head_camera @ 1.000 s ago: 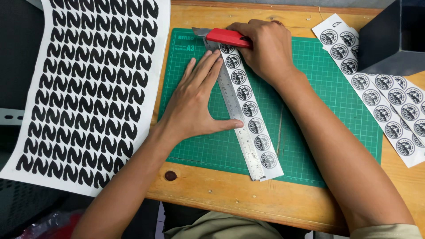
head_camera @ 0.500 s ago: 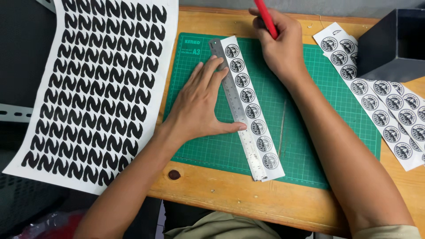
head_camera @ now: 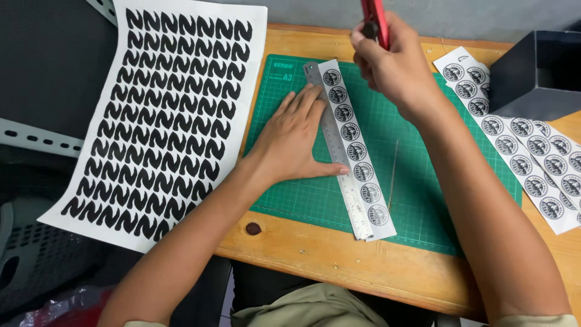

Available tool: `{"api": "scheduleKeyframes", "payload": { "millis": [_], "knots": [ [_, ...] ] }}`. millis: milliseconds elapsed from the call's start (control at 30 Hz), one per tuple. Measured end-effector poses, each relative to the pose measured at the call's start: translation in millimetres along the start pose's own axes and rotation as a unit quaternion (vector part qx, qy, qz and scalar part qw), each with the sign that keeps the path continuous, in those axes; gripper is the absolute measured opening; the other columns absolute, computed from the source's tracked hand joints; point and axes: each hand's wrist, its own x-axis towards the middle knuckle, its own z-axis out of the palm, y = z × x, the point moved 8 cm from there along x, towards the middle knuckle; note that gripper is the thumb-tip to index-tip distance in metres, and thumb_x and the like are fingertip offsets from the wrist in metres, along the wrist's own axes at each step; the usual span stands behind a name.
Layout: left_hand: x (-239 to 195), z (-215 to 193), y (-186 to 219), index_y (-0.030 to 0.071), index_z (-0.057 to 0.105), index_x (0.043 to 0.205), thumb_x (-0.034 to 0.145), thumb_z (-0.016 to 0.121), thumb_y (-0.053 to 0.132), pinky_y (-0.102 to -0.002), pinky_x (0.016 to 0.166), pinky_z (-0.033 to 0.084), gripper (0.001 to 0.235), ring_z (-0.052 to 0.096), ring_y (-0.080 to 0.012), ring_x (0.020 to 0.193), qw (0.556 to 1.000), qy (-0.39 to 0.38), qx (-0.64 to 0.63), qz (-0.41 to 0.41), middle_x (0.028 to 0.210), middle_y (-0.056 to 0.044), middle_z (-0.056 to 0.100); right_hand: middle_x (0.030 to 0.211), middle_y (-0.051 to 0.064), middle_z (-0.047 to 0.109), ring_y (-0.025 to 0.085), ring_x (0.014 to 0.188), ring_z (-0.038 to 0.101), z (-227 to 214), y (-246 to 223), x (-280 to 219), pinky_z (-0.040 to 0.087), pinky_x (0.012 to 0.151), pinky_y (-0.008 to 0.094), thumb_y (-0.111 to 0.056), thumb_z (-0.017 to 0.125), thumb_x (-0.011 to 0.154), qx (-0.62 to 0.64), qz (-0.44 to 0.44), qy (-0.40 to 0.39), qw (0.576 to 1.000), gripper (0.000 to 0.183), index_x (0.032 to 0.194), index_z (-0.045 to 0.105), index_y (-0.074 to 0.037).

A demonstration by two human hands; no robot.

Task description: The person uses a metal ruler and a red utility knife to cut a sheet of circular stickers on a green cutting mat. They align the ruler, score the paper, and separate the sticker strips, placing the cut pieces to the side.

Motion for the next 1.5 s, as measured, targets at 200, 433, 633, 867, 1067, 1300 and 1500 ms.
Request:
{"api": "scheduleKeyframes", "payload": {
  "millis": [200, 433, 633, 867, 1067, 1300, 1500],
  "knots": [
    [5.0, 5.8, -2.6, -0.008, 0.052, 0.151, 0.073, 0.091, 0.096, -0.062, 0.135, 0.032, 0.136, 0.040, -0.0529, 0.163, 1.000, -0.002, -0.016, -0.010, 0.169, -0.030, 0.046, 0.098, -0.002, 0.060, 0.015, 0.082, 0.050, 5.9, 14.8, -14.8, 0.042, 0.074, 0.032, -0.031, 0.070, 0.110, -0.243, -0.042, -0.045, 0.968, 0.036, 0.140, 0.075, -0.013],
    [11.9, 9.8, -3.9, -0.015, 0.039, 0.163, 0.073, 0.089, 0.102, -0.055, 0.137, 0.031, 0.156, 0.044, -0.0496, 0.159, 1.000, -0.008, 0.023, 0.005, 0.168, -0.031, 0.044, 0.089, 0.007, 0.070, 0.020, 0.070, 0.061, 1.8, 49.7, -34.1, 0.051, 0.069, 0.039, -0.025, 0.059, 0.114, -0.245, 0.037, -0.056, 0.967, 0.049, 0.161, 0.057, -0.015],
    [11.0, 1.4, -3.5, -0.015, 0.049, 0.153, 0.067, 0.094, 0.102, -0.057, 0.137, 0.033, 0.152, 0.047, -0.0489, 0.156, 0.999, 0.019, 0.032, 0.010, 0.164, -0.032, 0.047, 0.146, 0.020, 0.078, 0.047, 0.122, 0.074, 25.3, 34.2, -34.3, 0.051, 0.097, 0.049, -0.023, 0.060, 0.111, -0.329, -0.126, -0.041, 0.935, 0.070, 0.177, 0.041, -0.005],
    [11.1, 14.5, -15.7, -0.013, 0.032, 0.169, 0.066, 0.085, 0.112, -0.059, 0.140, 0.018, 0.171, 0.024, -0.0460, 0.172, 0.999, -0.027, 0.014, -0.034, 0.183, -0.034, 0.027, 0.133, 0.029, 0.079, 0.065, 0.106, 0.067, 46.9, 32.7, -29.1, 0.052, 0.080, 0.062, -0.013, 0.056, 0.107, -0.392, -0.191, -0.045, 0.899, 0.063, 0.169, 0.051, -0.001],
    [6.7, 9.8, -15.2, -0.012, 0.033, 0.169, 0.067, 0.083, 0.112, -0.062, 0.139, 0.020, 0.169, 0.026, -0.0471, 0.172, 1.000, -0.002, 0.006, -0.027, 0.182, -0.036, 0.027, 0.136, 0.024, 0.081, 0.066, 0.101, 0.066, 54.6, 22.0, -30.6, 0.051, 0.075, 0.066, -0.010, 0.053, 0.104, -0.410, -0.202, -0.055, 0.888, 0.059, 0.162, 0.053, -0.001],
    [6.8, 3.4, -16.1, -0.012, 0.038, 0.168, 0.064, 0.089, 0.108, -0.065, 0.139, 0.017, 0.167, 0.022, -0.0481, 0.172, 0.999, 0.019, -0.010, -0.026, 0.183, -0.033, 0.028, 0.106, 0.033, 0.081, 0.068, 0.085, 0.066, 64.2, 14.5, -24.3, 0.047, 0.065, 0.072, -0.012, 0.051, 0.104, -0.457, -0.164, -0.050, 0.873, 0.053, 0.155, 0.060, -0.004],
    [3.3, -0.2, -14.7, -0.013, 0.041, 0.164, 0.065, 0.092, 0.102, -0.062, 0.141, 0.021, 0.160, 0.028, -0.0481, 0.171, 0.998, 0.044, -0.041, -0.012, 0.182, -0.034, 0.030, 0.096, 0.040, 0.077, 0.071, 0.083, 0.065, 66.2, 22.7, -22.3, 0.047, 0.066, 0.075, -0.017, 0.052, 0.107, -0.486, -0.148, -0.039, 0.861, 0.056, 0.160, 0.059, -0.001]
  ]
}}
